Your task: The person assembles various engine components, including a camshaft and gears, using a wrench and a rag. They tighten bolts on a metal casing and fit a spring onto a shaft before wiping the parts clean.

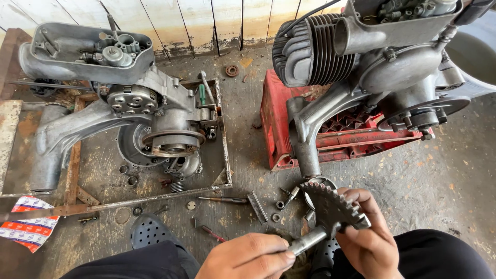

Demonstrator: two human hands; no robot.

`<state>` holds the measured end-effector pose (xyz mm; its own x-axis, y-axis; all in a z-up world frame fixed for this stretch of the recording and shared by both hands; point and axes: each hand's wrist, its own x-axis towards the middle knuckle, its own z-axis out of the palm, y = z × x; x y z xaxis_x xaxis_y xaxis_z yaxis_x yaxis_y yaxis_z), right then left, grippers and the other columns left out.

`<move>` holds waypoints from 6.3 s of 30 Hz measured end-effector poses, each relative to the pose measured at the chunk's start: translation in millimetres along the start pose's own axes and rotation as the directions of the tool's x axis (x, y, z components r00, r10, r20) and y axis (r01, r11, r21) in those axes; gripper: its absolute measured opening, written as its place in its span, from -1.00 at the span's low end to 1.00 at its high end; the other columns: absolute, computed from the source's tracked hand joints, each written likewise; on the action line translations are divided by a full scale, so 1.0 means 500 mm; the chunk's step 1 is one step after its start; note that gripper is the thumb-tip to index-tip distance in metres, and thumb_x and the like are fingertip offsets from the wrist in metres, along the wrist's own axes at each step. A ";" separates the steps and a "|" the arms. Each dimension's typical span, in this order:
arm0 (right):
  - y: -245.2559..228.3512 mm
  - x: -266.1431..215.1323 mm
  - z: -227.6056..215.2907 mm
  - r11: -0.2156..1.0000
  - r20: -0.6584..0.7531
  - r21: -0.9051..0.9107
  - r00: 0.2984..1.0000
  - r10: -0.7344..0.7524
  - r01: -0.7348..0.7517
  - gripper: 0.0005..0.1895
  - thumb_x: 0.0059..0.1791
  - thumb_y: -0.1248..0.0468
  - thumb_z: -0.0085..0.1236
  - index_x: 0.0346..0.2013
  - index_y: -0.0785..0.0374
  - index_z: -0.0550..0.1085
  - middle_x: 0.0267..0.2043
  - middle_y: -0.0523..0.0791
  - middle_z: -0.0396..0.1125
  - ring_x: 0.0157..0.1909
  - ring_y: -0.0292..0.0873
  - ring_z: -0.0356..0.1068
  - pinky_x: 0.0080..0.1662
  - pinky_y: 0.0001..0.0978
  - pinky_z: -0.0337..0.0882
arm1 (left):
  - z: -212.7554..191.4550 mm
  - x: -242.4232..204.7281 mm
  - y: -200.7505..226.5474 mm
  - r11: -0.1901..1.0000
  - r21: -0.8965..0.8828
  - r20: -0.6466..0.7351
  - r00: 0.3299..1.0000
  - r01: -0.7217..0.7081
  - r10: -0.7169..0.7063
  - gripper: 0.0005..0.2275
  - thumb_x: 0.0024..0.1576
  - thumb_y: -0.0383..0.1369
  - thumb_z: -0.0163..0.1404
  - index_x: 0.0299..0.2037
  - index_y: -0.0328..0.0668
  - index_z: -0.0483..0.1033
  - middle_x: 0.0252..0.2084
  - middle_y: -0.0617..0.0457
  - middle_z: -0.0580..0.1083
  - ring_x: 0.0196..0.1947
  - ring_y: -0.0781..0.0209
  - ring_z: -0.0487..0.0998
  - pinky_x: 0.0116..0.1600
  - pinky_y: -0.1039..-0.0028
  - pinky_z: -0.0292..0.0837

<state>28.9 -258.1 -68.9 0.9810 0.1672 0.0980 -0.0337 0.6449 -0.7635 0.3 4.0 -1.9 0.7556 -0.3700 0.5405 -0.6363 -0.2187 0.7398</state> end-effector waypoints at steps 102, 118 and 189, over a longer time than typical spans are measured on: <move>0.018 0.027 -0.013 0.982 -0.132 -0.057 0.976 0.171 -0.180 -0.90 0.11 0.41 -0.04 -0.08 0.35 0.39 -0.33 0.00 0.26 -0.32 -0.12 0.23 -0.22 -0.25 0.30 | 0.074 -0.058 -0.056 0.843 0.432 0.296 0.933 -0.321 0.204 -0.84 0.22 -0.45 0.14 -0.03 -0.18 0.53 -0.01 0.02 0.49 -0.03 0.18 0.60 0.10 0.44 0.57; 0.012 0.022 0.018 0.936 -0.268 0.005 0.902 0.339 -0.351 -0.18 -0.37 0.59 -0.29 0.24 0.38 0.24 0.05 0.18 0.24 -0.04 0.04 0.20 -0.03 -0.20 0.16 | 0.037 -0.013 -0.054 0.798 0.011 -0.043 0.798 0.602 -0.601 -0.83 0.05 -0.49 0.14 -0.15 -0.18 0.61 -0.26 0.16 0.66 -0.42 0.39 0.66 -0.25 0.59 0.59; 0.040 -0.004 -0.028 -0.100 0.012 -0.994 0.947 0.321 0.046 -0.57 -0.26 0.24 0.32 -0.09 0.03 0.57 -0.06 -0.25 0.45 -0.36 -0.19 0.56 -0.30 -0.42 0.55 | 0.056 -0.255 -0.463 0.549 0.820 0.551 0.041 0.160 -0.834 -0.78 0.02 -0.31 0.14 -0.18 -0.22 0.67 -0.21 -0.09 0.61 -0.29 -0.02 0.64 -0.11 0.18 0.60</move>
<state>28.9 -256.1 -93.6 0.9159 0.3743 -0.1449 0.2384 -0.7979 -0.5536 47.0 76.3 -253.5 0.4757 -0.3300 -0.8154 -0.3561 -0.9198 0.1645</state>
